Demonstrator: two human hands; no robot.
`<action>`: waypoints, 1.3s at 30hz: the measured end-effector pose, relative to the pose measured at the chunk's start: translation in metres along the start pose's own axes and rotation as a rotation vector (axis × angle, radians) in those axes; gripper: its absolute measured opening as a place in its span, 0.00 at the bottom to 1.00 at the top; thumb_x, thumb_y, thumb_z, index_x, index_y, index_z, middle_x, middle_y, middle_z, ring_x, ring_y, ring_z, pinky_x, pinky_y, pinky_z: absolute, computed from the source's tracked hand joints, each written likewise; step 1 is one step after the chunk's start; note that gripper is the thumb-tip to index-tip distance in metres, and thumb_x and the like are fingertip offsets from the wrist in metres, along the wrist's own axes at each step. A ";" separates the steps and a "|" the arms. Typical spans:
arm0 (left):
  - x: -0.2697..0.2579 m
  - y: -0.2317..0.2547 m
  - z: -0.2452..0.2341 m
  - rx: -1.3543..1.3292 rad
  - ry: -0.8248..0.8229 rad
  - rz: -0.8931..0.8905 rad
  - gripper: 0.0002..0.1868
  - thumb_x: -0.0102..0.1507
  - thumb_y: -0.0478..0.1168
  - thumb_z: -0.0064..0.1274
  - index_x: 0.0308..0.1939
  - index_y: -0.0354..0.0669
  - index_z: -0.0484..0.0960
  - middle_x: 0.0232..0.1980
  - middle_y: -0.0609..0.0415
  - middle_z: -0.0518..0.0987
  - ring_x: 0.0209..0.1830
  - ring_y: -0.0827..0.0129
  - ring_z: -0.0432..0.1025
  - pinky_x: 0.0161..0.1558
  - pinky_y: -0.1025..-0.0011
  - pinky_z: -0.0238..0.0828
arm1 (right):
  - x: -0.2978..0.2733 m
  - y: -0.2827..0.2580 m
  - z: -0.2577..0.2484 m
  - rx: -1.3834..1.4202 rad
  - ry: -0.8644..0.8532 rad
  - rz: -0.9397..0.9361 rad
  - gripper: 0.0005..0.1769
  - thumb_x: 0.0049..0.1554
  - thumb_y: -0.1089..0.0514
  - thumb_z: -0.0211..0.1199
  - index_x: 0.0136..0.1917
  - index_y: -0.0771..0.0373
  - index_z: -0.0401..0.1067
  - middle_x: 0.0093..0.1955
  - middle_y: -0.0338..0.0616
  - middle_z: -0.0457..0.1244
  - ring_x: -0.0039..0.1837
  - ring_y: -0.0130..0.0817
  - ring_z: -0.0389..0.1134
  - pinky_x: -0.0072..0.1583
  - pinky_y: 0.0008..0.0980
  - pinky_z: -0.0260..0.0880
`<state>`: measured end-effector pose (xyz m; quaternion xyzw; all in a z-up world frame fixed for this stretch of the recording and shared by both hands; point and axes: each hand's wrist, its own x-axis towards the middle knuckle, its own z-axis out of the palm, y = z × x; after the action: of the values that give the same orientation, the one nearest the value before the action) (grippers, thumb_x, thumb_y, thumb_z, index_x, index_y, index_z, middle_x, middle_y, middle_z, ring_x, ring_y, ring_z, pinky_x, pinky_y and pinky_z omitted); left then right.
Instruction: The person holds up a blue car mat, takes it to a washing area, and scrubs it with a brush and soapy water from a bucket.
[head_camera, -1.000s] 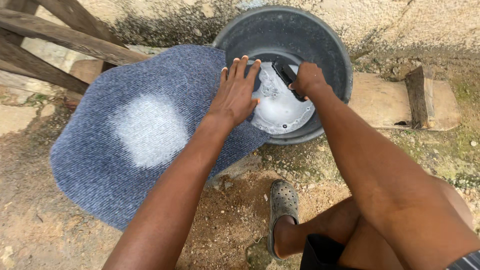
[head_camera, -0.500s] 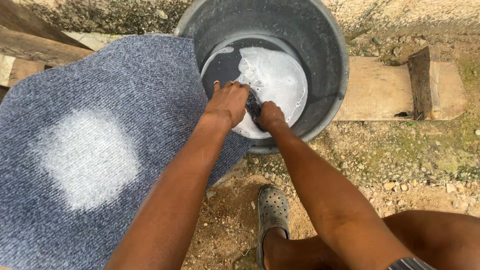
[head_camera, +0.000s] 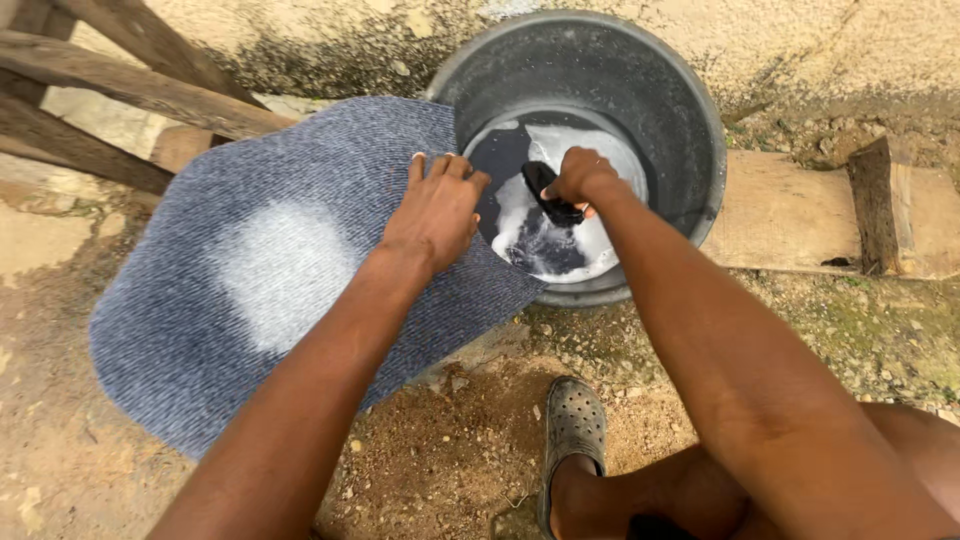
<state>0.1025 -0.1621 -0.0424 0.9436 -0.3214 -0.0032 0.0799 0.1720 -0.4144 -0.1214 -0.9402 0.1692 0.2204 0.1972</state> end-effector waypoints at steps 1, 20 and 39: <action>-0.013 -0.007 -0.014 0.027 0.002 -0.012 0.28 0.61 0.39 0.60 0.65 0.41 0.74 0.67 0.39 0.70 0.73 0.49 0.60 0.75 0.41 0.46 | -0.004 -0.009 -0.016 0.015 0.008 -0.026 0.28 0.51 0.47 0.77 0.50 0.75 0.76 0.49 0.60 0.72 0.44 0.47 0.77 0.41 0.41 0.81; -0.164 -0.085 -0.082 0.001 -0.262 -0.487 0.60 0.59 0.55 0.66 0.81 0.53 0.37 0.82 0.34 0.42 0.82 0.42 0.41 0.76 0.39 0.43 | -0.184 -0.209 -0.038 -0.247 0.015 -0.577 0.28 0.55 0.44 0.73 0.36 0.76 0.76 0.33 0.58 0.69 0.32 0.43 0.73 0.36 0.42 0.73; -0.141 -0.099 -0.058 -0.042 -0.466 -0.511 0.85 0.46 0.62 0.78 0.79 0.56 0.17 0.80 0.21 0.43 0.79 0.28 0.43 0.72 0.37 0.54 | -0.124 -0.242 0.034 -0.456 0.167 -0.759 0.32 0.55 0.38 0.71 0.45 0.74 0.78 0.43 0.65 0.71 0.48 0.58 0.73 0.54 0.50 0.74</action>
<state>0.0536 0.0096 -0.0070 0.9656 -0.0842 -0.2453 0.0202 0.1536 -0.1614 -0.0179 -0.9696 -0.2253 0.0875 0.0374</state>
